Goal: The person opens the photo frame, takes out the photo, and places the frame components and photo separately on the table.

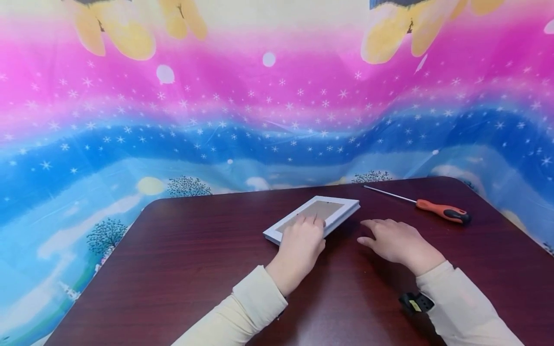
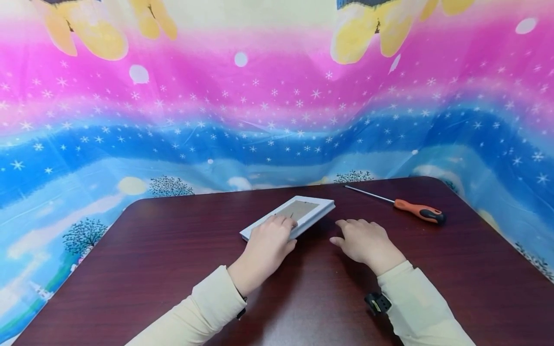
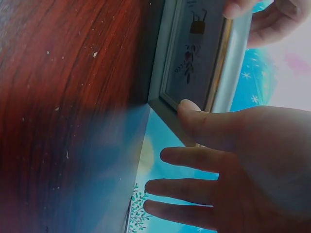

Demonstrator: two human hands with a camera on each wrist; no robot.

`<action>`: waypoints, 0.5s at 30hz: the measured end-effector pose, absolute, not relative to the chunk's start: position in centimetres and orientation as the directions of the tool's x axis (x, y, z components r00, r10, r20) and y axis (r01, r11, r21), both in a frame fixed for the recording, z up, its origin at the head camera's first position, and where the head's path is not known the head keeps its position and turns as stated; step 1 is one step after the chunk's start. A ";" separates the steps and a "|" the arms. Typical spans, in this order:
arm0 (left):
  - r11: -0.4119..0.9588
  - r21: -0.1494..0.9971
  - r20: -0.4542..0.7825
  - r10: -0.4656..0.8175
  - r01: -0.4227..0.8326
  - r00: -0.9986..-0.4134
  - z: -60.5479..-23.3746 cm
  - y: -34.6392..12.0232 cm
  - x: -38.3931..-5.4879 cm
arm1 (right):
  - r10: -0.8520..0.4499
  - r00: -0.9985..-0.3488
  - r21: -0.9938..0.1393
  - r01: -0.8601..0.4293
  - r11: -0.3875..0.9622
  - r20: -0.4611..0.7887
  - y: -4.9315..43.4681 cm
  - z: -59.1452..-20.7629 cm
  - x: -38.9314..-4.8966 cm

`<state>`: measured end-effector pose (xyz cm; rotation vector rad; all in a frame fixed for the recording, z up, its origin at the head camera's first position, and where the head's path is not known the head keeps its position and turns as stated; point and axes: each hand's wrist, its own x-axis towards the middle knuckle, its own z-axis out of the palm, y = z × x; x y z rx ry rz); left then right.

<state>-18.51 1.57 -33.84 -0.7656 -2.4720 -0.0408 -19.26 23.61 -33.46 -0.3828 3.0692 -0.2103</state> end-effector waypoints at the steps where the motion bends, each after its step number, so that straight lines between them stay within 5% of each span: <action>1: 0.840 -0.135 0.509 0.514 0.526 -0.691 -34.0 1.7 -18.4 | -0.246 -0.969 -0.138 -0.240 0.961 -0.027 23.6 -33.4 -19.3; 15: 0.859 -0.294 0.513 0.512 0.419 -0.689 -35.8 2.5 -17.4 | -0.223 -0.973 -0.147 -0.213 0.966 -0.053 24.2 -33.0 -19.2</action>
